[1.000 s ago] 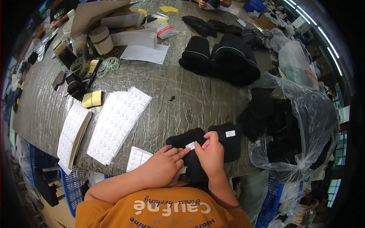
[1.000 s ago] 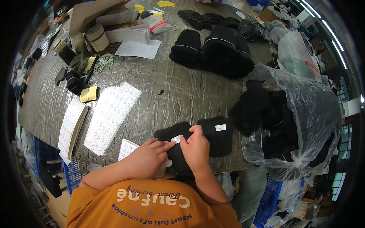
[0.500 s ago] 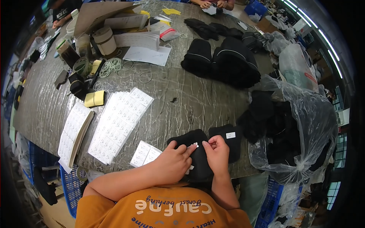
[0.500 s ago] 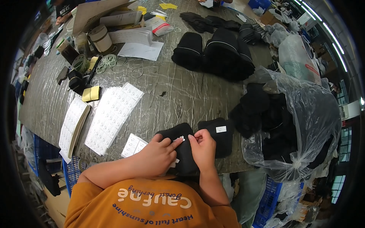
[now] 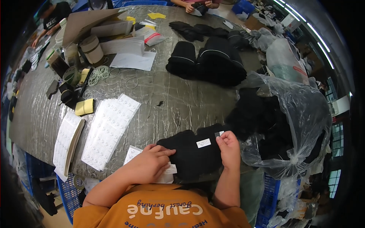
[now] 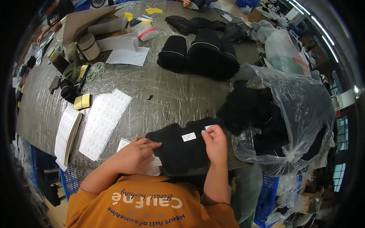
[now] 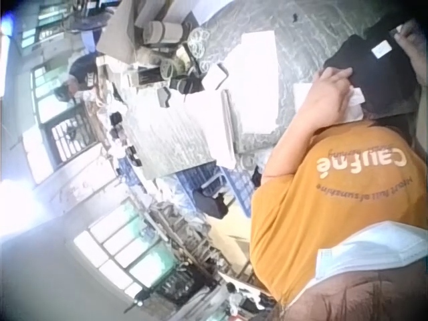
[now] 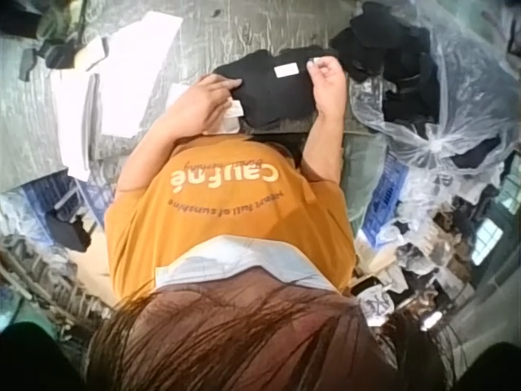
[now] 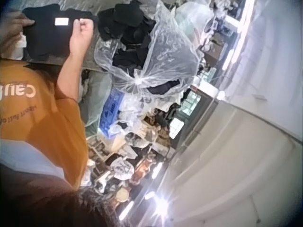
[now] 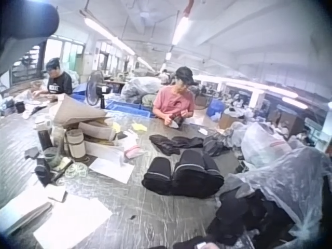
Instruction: Applying stickers to fabric shoe components.
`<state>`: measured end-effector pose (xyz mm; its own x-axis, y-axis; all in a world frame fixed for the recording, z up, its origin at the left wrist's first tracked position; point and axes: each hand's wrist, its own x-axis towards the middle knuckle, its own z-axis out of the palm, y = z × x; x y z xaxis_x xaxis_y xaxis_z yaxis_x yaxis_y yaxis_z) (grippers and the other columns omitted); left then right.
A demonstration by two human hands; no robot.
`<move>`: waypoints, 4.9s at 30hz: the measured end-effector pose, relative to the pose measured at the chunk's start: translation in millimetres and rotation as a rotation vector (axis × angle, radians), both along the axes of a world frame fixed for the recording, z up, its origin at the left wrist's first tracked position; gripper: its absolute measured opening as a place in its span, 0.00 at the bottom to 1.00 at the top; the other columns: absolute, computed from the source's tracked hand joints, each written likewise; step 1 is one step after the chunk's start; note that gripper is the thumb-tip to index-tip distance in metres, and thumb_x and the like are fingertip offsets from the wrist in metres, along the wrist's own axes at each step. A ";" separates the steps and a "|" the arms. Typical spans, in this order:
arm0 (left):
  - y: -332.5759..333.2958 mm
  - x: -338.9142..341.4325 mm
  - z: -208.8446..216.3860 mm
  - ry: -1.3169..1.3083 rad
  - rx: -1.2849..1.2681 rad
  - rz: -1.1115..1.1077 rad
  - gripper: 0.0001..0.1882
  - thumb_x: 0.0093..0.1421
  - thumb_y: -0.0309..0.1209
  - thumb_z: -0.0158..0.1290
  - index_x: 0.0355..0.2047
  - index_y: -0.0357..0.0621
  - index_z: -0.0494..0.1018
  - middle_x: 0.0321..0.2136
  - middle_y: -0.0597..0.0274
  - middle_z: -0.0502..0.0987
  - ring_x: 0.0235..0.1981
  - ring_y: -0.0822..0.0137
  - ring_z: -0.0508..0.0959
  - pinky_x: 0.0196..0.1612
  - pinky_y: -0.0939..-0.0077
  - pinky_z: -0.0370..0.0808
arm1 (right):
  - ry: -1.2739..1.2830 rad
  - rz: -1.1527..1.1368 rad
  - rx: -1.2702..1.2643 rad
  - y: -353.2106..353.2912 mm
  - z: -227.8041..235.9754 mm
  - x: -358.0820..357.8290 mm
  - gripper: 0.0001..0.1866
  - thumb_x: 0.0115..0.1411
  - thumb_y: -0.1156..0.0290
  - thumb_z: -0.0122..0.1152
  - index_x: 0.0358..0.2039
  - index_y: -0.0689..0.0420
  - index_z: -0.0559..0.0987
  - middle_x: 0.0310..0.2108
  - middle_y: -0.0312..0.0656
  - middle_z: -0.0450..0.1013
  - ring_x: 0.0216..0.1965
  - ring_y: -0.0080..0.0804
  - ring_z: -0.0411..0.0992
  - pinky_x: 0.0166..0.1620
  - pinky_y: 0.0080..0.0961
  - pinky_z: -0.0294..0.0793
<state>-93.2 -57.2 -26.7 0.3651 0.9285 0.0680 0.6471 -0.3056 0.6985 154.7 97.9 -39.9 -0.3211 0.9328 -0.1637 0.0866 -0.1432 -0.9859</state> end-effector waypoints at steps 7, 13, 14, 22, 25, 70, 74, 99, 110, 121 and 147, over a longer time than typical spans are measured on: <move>-0.3 4.6 2.3 -0.013 -0.013 0.070 0.07 0.57 0.29 0.53 0.30 0.36 0.72 0.54 0.51 0.72 0.50 0.53 0.70 0.55 0.57 0.63 | -0.008 -0.087 0.013 27.0 -4.5 30.6 0.05 0.61 0.80 0.55 0.32 0.58 0.69 0.24 0.31 0.71 0.26 0.13 0.64 0.32 0.13 0.63; -1.3 6.8 2.2 -0.009 0.013 0.070 0.07 0.56 0.28 0.54 0.31 0.35 0.72 0.52 0.51 0.73 0.50 0.52 0.71 0.54 0.57 0.63 | -0.174 -0.175 0.105 37.5 -21.4 42.0 0.05 0.60 0.78 0.58 0.35 0.59 0.71 0.25 0.34 0.72 0.27 0.17 0.67 0.34 0.17 0.66; -1.4 7.0 1.7 -0.002 0.024 0.067 0.08 0.56 0.28 0.54 0.31 0.35 0.73 0.52 0.51 0.74 0.50 0.52 0.71 0.54 0.57 0.63 | -0.343 -0.214 0.162 37.0 -21.5 40.4 0.06 0.59 0.77 0.59 0.36 0.60 0.71 0.26 0.36 0.73 0.26 0.20 0.67 0.34 0.19 0.68; -4.4 8.1 0.9 -0.009 0.031 0.089 0.12 0.56 0.28 0.54 0.38 0.34 0.74 0.47 0.51 0.76 0.49 0.53 0.71 0.54 0.58 0.64 | -0.505 -0.079 0.389 -11.9 -20.4 6.3 0.20 0.49 0.71 0.69 0.42 0.59 0.74 0.38 0.42 0.73 0.36 0.34 0.72 0.40 0.30 0.72; -6.6 6.2 -1.4 -0.074 0.034 0.145 0.13 0.57 0.28 0.54 0.41 0.36 0.74 0.40 0.51 0.76 0.45 0.52 0.73 0.52 0.59 0.65 | -0.476 0.298 0.363 -36.7 -0.9 -17.4 0.27 0.46 0.68 0.73 0.47 0.57 0.73 0.44 0.44 0.72 0.42 0.39 0.73 0.43 0.31 0.73; -15.8 11.4 -7.9 0.069 0.123 0.054 0.13 0.55 0.32 0.53 0.30 0.31 0.77 0.49 0.43 0.74 0.53 0.50 0.72 0.58 0.61 0.64 | -0.227 0.280 0.118 -43.8 -9.9 -64.6 0.02 0.56 0.81 0.60 0.27 0.64 0.78 0.18 0.29 0.70 0.20 0.09 0.64 0.23 0.11 0.62; -15.8 11.6 -8.3 0.059 0.128 0.053 0.13 0.55 0.32 0.53 0.30 0.31 0.77 0.49 0.43 0.74 0.53 0.50 0.71 0.58 0.61 0.64 | -0.210 0.269 0.098 -44.9 -10.8 -65.8 0.02 0.57 0.81 0.60 0.27 0.65 0.77 0.18 0.29 0.70 0.21 0.09 0.64 0.22 0.11 0.62; -5.8 23.6 -13.8 0.261 0.215 0.054 0.10 0.52 0.33 0.54 0.23 0.37 0.76 0.53 0.42 0.72 0.45 0.57 0.74 0.55 0.64 0.64 | -0.558 0.156 0.311 -39.2 -19.0 -68.8 0.19 0.49 0.77 0.68 0.40 0.62 0.70 0.18 0.40 0.69 0.18 0.28 0.67 0.24 0.27 0.67; 13.3 31.8 -11.5 0.327 0.220 0.078 0.10 0.52 0.34 0.53 0.25 0.39 0.77 0.54 0.43 0.71 0.36 0.61 0.75 0.48 0.68 0.65 | -0.337 0.066 0.245 -34.5 -38.5 -54.6 0.08 0.52 0.79 0.65 0.27 0.64 0.73 0.23 0.38 0.69 0.21 0.18 0.65 0.26 0.19 0.68; 5.9 3.9 -6.1 -0.023 0.061 0.148 0.07 0.57 0.28 0.51 0.28 0.39 0.77 0.51 0.56 0.75 0.39 0.59 0.76 0.51 0.62 0.66 | -0.111 0.102 0.072 -25.9 -11.1 -36.9 0.07 0.58 0.82 0.57 0.30 0.58 0.69 0.21 0.29 0.66 0.23 0.12 0.61 0.26 0.13 0.58; -13.5 -4.2 -4.5 -0.080 -0.093 0.357 0.17 0.54 0.39 0.60 0.20 0.36 0.75 0.29 0.49 0.79 0.32 0.54 0.79 0.34 0.61 0.73 | 0.008 0.118 0.260 -57.0 14.6 -52.8 0.04 0.59 0.83 0.56 0.29 0.62 0.71 0.25 0.30 0.67 0.25 0.12 0.63 0.30 0.13 0.65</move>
<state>-97.4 -70.7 -31.2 0.0141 0.9999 -0.0074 0.6436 -0.0035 0.7653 102.0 40.8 -25.2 -0.4304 0.8992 0.0790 0.0802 0.1253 -0.9889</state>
